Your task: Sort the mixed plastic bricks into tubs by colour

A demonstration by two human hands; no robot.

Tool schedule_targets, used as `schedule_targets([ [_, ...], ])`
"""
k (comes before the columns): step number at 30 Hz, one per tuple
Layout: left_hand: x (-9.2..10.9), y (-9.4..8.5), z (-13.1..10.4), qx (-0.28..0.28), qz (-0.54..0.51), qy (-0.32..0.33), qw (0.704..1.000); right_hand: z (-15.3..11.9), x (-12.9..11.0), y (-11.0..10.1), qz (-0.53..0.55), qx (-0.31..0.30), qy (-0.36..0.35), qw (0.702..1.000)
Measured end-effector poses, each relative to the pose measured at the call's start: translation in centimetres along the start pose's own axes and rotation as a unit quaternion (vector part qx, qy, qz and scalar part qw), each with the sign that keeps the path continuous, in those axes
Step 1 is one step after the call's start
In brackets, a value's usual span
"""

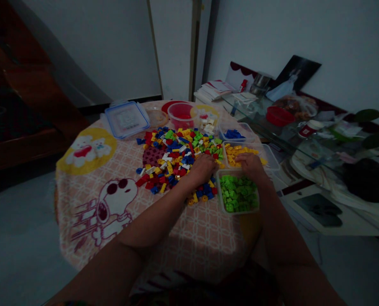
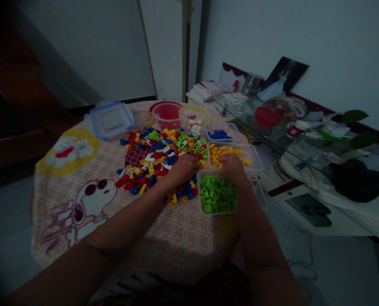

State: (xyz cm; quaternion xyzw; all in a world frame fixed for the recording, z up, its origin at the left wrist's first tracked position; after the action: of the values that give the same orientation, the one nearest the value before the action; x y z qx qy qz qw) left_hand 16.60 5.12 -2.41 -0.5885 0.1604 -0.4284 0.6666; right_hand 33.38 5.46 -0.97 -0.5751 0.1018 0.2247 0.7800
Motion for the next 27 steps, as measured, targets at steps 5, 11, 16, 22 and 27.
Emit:
schedule_targets([
  [5,-2.6,-2.0,-0.9,0.006,0.009,-0.051,0.999,-0.1,1.6,-0.4,-0.04,0.005,0.039,0.998],
  [11,-4.1,-4.7,-2.9,0.043,-0.03,-0.077,0.996,-0.1,1.6,-0.3,-0.033,0.032,0.026,0.999],
  [16,0.9,-3.0,-3.6,-0.032,-0.099,0.052,0.993,-0.1,1.9,-0.2,-0.036,0.026,0.04,0.998],
  [22,2.2,-0.4,-4.9,-0.137,-0.002,0.063,0.989,-0.3,1.7,-0.4,-0.065,0.021,0.028,0.997],
  [27,2.5,1.2,-5.5,-0.171,0.057,0.059,0.982,-0.1,1.3,-0.3,-0.071,0.007,0.021,0.997],
])
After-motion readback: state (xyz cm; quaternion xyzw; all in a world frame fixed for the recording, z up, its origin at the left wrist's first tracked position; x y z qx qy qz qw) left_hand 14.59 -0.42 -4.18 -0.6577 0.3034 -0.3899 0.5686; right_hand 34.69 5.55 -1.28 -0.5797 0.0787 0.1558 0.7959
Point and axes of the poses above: each hand's wrist, its own z-axis towards the middle knuckle, its own y-axis out of the palm, x = y × z, the point moved 10 cm from there along z, towards the middle knuckle, and after that the axes turned 4 degrees about z, right-handed, at the moved point
